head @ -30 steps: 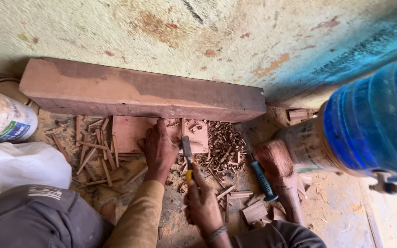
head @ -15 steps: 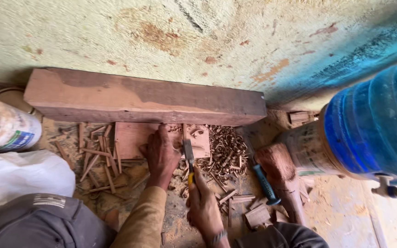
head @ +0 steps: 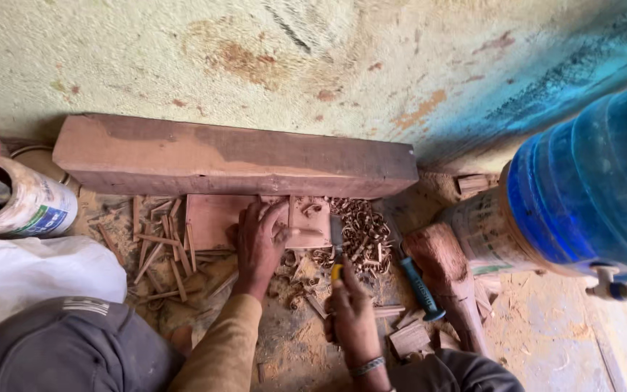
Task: The person uses a chisel and mallet to carve a small wooden block placed on a larger plank. They repeatedly strike the chisel to remove wood shavings and occasionally clear debris from the work area.
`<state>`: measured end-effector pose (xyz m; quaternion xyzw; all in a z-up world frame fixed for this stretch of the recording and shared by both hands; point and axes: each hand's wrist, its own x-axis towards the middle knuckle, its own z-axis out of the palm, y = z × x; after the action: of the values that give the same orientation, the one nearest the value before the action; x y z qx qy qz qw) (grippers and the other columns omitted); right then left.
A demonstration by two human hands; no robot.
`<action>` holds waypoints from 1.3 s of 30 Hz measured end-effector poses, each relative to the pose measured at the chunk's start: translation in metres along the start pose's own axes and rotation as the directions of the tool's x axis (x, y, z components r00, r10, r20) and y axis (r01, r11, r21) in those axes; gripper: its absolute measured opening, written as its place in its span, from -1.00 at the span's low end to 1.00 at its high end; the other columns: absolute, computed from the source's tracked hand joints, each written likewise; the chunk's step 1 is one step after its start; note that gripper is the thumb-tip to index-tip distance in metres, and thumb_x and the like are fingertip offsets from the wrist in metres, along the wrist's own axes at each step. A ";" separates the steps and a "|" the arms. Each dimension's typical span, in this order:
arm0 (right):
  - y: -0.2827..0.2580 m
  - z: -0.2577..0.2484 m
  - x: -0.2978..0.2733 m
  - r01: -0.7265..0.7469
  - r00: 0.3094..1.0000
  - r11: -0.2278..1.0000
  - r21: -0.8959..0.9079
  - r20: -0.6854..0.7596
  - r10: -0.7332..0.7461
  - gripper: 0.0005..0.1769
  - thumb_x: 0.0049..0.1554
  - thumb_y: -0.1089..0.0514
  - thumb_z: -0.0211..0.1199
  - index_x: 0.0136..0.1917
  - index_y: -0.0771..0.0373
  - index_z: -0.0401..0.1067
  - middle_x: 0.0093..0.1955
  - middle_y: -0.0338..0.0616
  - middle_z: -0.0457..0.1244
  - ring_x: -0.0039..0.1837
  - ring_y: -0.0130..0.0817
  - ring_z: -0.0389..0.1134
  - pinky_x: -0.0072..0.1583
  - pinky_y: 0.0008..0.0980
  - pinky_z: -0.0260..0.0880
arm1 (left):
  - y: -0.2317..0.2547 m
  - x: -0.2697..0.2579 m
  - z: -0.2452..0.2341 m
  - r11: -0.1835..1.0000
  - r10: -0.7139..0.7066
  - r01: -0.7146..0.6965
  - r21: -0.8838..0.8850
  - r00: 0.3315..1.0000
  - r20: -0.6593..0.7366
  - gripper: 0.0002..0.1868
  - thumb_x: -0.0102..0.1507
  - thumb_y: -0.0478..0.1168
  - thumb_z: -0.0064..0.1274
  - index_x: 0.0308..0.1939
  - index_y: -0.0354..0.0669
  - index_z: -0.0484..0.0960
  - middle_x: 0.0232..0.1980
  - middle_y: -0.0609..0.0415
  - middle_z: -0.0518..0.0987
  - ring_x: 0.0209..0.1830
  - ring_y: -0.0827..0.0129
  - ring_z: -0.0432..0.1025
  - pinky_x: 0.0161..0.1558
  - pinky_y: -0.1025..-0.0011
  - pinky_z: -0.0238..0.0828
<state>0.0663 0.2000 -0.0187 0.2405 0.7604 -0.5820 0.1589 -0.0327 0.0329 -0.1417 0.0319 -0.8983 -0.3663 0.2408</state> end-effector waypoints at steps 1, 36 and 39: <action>-0.003 -0.007 -0.004 -0.039 0.999 0.999 -0.002 -0.037 0.038 -0.35 0.29 -0.01 0.01 0.61 -0.10 0.01 -0.42 -0.25 0.24 -0.51 -0.50 0.16 -0.48 -0.44 0.23 | 0.001 -0.004 -0.001 1.000 -0.001 0.001 -0.014 1.000 -0.009 -0.43 0.02 -0.14 0.40 0.13 0.03 0.65 0.08 -0.07 0.59 0.07 0.13 0.44 0.11 0.18 0.44; 0.011 0.024 -0.033 -0.045 0.983 0.976 -0.213 0.167 0.082 -0.31 0.31 0.00 -0.03 0.67 -0.11 -0.06 -0.39 -0.27 0.23 -0.52 -0.55 0.21 -0.48 -0.47 0.27 | 0.014 0.003 -0.013 0.916 -0.364 0.300 0.266 0.900 0.241 0.20 -0.13 -0.08 0.59 0.49 -0.06 0.20 0.33 -0.04 0.34 0.30 0.12 0.20 0.15 -0.02 0.17; 0.012 0.032 -0.031 -0.029 0.985 0.989 -0.146 0.162 0.053 -0.33 0.31 0.01 -0.03 0.66 -0.06 -0.02 -0.44 -0.27 0.20 -0.53 -0.54 0.17 -0.49 -0.46 0.24 | 0.015 0.003 -0.013 0.929 -0.323 0.268 0.254 0.924 0.207 0.31 -0.17 -0.14 0.59 0.55 -0.21 0.12 0.31 -0.08 0.35 0.30 0.09 0.22 0.20 0.01 0.18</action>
<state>0.0975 0.1660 -0.0212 0.1951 0.7792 -0.5405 0.2502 -0.0277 0.0345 -0.1226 0.1488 -0.9409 -0.2974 0.0647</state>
